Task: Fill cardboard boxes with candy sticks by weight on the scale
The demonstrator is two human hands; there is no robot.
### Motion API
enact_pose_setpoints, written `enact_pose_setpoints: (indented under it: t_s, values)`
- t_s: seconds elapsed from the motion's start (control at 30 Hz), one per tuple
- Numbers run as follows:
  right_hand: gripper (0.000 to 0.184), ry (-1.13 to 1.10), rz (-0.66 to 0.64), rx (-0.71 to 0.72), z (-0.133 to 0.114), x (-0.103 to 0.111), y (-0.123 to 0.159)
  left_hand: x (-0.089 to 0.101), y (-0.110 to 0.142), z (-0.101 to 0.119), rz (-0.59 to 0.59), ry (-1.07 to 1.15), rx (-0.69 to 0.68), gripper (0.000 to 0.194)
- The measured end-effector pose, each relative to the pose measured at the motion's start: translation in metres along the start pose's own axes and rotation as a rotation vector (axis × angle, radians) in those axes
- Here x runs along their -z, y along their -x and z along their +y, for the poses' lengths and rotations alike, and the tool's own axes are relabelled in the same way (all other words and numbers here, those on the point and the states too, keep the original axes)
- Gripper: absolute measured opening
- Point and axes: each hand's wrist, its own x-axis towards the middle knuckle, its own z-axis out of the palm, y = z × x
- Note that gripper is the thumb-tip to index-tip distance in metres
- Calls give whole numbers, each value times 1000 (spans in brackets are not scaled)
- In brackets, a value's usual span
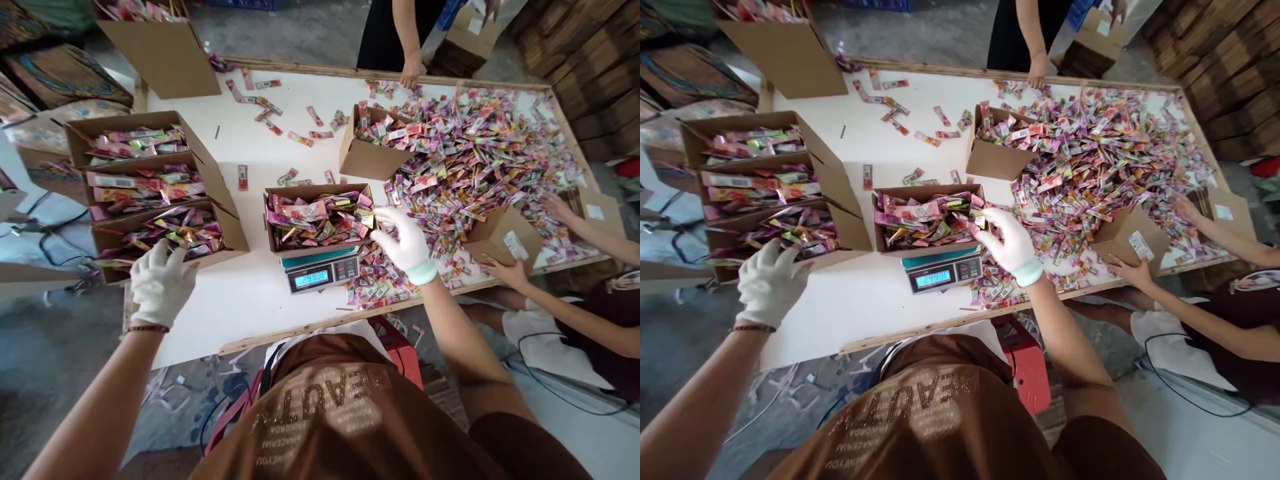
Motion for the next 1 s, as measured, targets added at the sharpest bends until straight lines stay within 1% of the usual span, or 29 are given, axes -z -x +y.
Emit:
enact_pose_setpoints:
  t_s: [0.03, 0.07, 0.1, 0.13, 0.17, 0.2, 0.23, 0.27, 0.33, 0.37, 0.4, 0.43, 0.5, 0.53, 0.6, 0.67, 0.73, 0.77, 0.9, 1.0]
  values:
    - [68, -32, 62, -149, 22, 0, 14, -1, 15, 10, 59, -13, -10, 47]
    - [77, -9, 89, -297, 46, -5, 30, -3, 30, 20, 98, -21, -18, 49]
    - [93, 85, 40, -441, 69, -15, 47, -7, 45, 30, 114, -12, -23, 50]
    - [109, 195, -56, -593, 90, -30, 64, -13, 61, 40, 101, 16, -26, 48]
    - [123, 300, -188, -718, 107, -49, 79, -20, 77, 49, 73, 50, -31, 46]
    - [133, 393, -350, -775, 120, -70, 92, -29, 92, 58, 37, 84, -39, 44]
    - [138, 473, -486, -790, 130, -92, 103, -38, 107, 66, -4, 114, -51, 42]
    - [140, 528, -593, -783, 135, -112, 109, -47, 122, 73, -48, 138, -62, 40]
    - [136, 600, -736, -739, 141, -144, 110, -64, 148, 86, -135, 165, -65, 38]
    - [133, 617, -785, -721, 143, -153, 105, -70, 159, 91, -172, 174, -51, 37]
    - [131, 622, -827, -709, 145, -157, 98, -76, 169, 97, -206, 184, -32, 36]
    - [129, 608, -844, -697, 148, -157, 91, -81, 178, 102, -236, 193, -11, 36]
    - [119, 537, -807, -675, 156, -145, 77, -89, 191, 112, -287, 216, 20, 36]
    - [109, 496, -761, -666, 160, -136, 72, -92, 195, 116, -307, 232, 26, 37]
    - [80, 435, -664, -643, 166, -112, 66, -96, 200, 125, -336, 263, 27, 37]
    - [52, 401, -611, -613, 168, -86, 61, -98, 202, 133, -351, 286, 27, 37]
    - [37, 357, -555, -579, 167, -60, 56, -100, 202, 140, -352, 295, 26, 37]
    - [34, 335, -522, -563, 167, -47, 52, -100, 201, 143, -352, 295, 21, 37]
    - [32, 281, -377, -527, 165, 7, 36, -104, 194, 147, -334, 309, -29, 38]
    - [33, 275, -260, -506, 153, 54, 21, -110, 182, 149, -280, 336, -73, 40]
